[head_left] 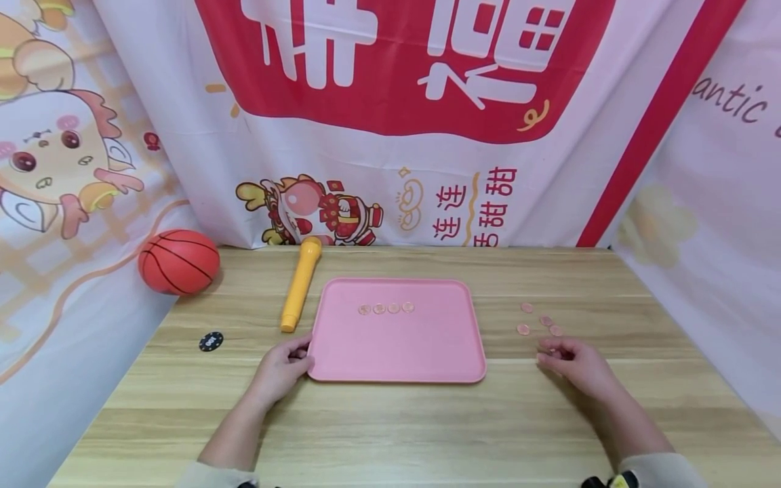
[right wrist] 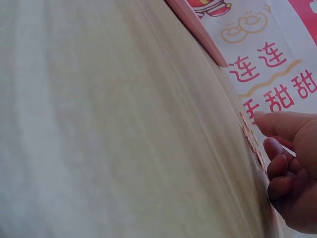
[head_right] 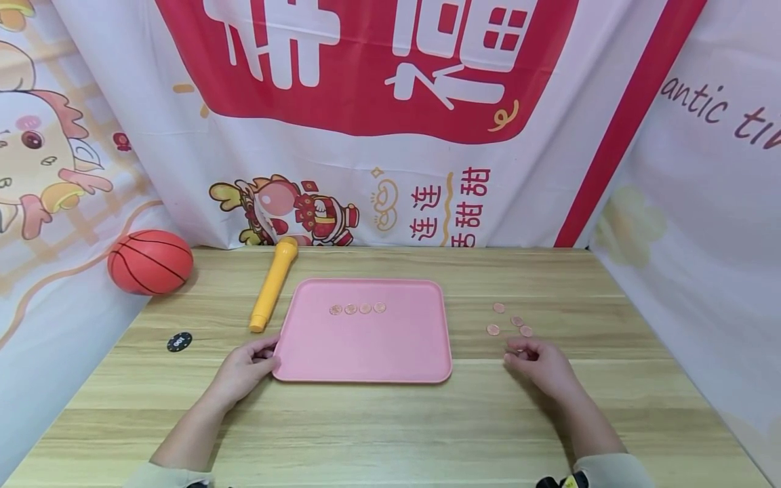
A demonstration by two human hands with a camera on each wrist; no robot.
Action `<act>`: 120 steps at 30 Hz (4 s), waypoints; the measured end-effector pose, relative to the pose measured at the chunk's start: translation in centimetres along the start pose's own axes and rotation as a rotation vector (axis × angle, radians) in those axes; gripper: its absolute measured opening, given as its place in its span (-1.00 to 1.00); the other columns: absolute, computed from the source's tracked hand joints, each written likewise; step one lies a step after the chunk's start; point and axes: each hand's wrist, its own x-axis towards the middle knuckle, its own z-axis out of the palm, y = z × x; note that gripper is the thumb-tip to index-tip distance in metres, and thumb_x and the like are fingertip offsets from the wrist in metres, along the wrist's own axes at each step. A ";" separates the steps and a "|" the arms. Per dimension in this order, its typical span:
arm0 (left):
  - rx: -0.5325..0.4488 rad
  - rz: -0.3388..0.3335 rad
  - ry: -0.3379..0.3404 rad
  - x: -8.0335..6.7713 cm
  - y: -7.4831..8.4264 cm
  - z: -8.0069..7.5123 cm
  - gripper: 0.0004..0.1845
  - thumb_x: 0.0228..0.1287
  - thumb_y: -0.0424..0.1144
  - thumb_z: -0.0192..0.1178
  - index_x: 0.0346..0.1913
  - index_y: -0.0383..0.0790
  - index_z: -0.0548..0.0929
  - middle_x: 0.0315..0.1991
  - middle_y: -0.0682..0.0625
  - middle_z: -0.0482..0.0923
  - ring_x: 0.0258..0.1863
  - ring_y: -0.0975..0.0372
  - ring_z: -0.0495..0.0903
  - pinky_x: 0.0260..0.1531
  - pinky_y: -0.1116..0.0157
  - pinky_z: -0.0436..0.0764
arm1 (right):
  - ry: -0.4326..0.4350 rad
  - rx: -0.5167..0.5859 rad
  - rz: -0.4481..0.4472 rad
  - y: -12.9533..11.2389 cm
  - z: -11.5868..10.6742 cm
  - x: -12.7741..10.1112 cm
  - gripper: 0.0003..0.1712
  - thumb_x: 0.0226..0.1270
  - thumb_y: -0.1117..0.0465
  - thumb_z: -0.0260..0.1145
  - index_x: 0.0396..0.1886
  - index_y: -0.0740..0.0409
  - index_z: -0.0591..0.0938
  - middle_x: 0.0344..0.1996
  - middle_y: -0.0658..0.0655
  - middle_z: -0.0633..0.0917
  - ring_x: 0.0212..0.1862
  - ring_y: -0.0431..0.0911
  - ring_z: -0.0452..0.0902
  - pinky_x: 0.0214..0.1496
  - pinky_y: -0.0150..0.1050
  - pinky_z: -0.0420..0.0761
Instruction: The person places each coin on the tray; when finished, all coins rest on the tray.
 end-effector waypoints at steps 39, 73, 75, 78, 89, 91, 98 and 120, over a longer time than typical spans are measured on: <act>-0.021 -0.004 0.010 0.0 -0.1 0.0 -0.46 0.24 -0.41 0.20 0.30 -0.44 0.45 -0.07 -0.22 0.60 -0.16 0.18 0.58 -0.25 0.48 0.57 | -0.048 0.312 0.046 -4.9 1.2 2.7 -0.43 0.36 0.06 0.31 0.20 0.37 0.53 -0.27 0.07 0.67 -0.25 -0.30 0.66 -0.18 -0.42 0.68; -0.037 0.012 0.020 0.1 -0.3 0.2 -0.46 0.21 -0.44 0.20 0.28 -0.47 0.46 -0.06 -0.25 0.61 -0.20 0.22 0.58 -0.26 0.48 0.58 | -0.087 0.306 -0.038 -13.4 12.0 11.4 -0.56 0.19 0.30 0.40 0.10 0.31 0.64 -0.18 0.25 0.72 -0.36 -0.22 0.54 -0.32 -0.39 0.60; -0.037 0.017 0.019 0.2 -0.3 0.3 -0.46 0.21 -0.44 0.21 0.28 -0.46 0.46 -0.06 -0.25 0.61 -0.20 0.22 0.58 -0.26 0.48 0.58 | -0.081 0.292 -0.044 -13.3 12.5 11.7 -0.56 0.17 0.29 0.43 0.06 0.31 0.65 -0.20 0.23 0.73 -0.31 -0.21 0.56 -0.26 -0.39 0.61; -0.042 0.021 0.017 0.2 -0.2 0.3 -0.47 0.21 -0.44 0.21 0.28 -0.47 0.46 -0.06 -0.25 0.61 -0.20 0.20 0.59 -0.27 0.48 0.58 | -0.063 0.255 -0.047 -13.3 12.9 11.9 -0.58 0.15 0.27 0.44 0.03 0.29 0.67 -0.21 0.21 0.75 -0.23 -0.16 0.61 -0.14 -0.33 0.64; -0.038 0.015 0.014 0.2 -0.1 0.3 -0.46 0.22 -0.43 0.20 0.29 -0.46 0.45 -0.06 -0.25 0.61 -0.20 0.21 0.58 -0.27 0.48 0.58 | -0.058 0.107 -0.013 -13.5 13.2 12.2 -0.63 0.22 0.18 0.42 0.01 0.21 0.69 -0.14 0.16 0.73 -0.06 -0.05 0.58 0.12 -0.12 0.58; -0.039 0.017 0.012 0.3 -0.2 0.4 -0.46 0.22 -0.43 0.20 0.29 -0.46 0.45 -0.06 -0.25 0.61 -0.20 0.21 0.58 -0.27 0.48 0.58 | -0.060 0.086 -0.012 -13.5 13.2 12.2 -0.63 0.22 0.18 0.41 0.01 0.21 0.69 -0.11 0.16 0.72 -0.04 -0.04 0.58 0.14 -0.10 0.57; -0.042 0.012 0.010 0.3 -0.2 0.4 -0.46 0.22 -0.43 0.19 0.29 -0.45 0.45 -0.03 -0.25 0.60 -0.18 0.20 0.58 -0.26 0.48 0.58 | -0.052 0.105 -0.032 -13.4 13.2 12.1 -0.60 0.20 0.17 0.41 0.02 0.24 0.68 -0.11 0.17 0.72 -0.05 -0.06 0.57 0.14 -0.13 0.57; -0.010 0.020 0.014 0.1 -0.3 0.1 -0.47 0.22 -0.42 0.20 0.28 -0.48 0.46 -0.07 -0.24 0.61 -0.18 0.19 0.59 -0.25 0.47 0.58 | 0.057 0.212 -0.030 -9.5 7.3 8.2 -0.54 0.29 0.16 0.33 0.16 0.22 0.61 -0.09 0.24 0.64 -0.21 -0.12 0.53 -0.25 -0.37 0.56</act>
